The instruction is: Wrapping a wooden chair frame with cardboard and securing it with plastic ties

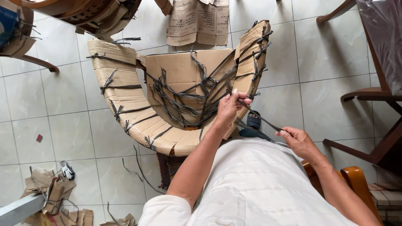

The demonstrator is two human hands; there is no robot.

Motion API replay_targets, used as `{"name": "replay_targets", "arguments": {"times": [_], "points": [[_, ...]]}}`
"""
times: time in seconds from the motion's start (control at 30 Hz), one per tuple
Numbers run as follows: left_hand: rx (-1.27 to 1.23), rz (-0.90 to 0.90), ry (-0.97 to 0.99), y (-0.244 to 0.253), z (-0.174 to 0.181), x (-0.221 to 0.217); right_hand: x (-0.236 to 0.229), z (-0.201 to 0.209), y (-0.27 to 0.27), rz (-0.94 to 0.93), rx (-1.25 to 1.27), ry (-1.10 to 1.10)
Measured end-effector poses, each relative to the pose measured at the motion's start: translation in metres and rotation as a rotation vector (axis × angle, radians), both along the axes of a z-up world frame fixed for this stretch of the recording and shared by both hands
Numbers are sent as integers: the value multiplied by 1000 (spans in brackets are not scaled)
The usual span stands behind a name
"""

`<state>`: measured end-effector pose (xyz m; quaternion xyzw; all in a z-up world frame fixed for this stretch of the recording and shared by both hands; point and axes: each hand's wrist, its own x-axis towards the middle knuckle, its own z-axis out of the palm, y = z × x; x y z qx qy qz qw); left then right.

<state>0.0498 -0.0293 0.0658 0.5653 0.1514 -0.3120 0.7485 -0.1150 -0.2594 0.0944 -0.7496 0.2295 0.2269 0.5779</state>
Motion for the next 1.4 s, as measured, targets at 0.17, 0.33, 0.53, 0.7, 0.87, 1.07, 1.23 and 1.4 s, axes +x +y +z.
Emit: {"name": "replay_targets", "arguments": {"times": [0.17,0.33,0.53,0.7,0.87,1.07,1.23,1.4], "points": [[98,19,-64,-8,4,0,-10,-38,-39,16,-125,114],[456,-160,-231,-20,7,-20,-5,-80,-72,491,-696,147],[674,-429,-982,-55,8,-77,44,-17,-2,346,-131,-481],[568,-197,-823,-53,-8,-71,53,-15,26,-87,353,-160],[609,-301,-661,-14,-17,-59,55,5,33,-179,324,-91],[502,-500,-509,18,-2,-34,16,-50,46,-329,191,14],[670,-325,-485,68,-68,-18,-17,-119,48,-511,111,96],[705,-453,-42,93,-106,-2,-53,-263,57,-657,-161,179]]}}
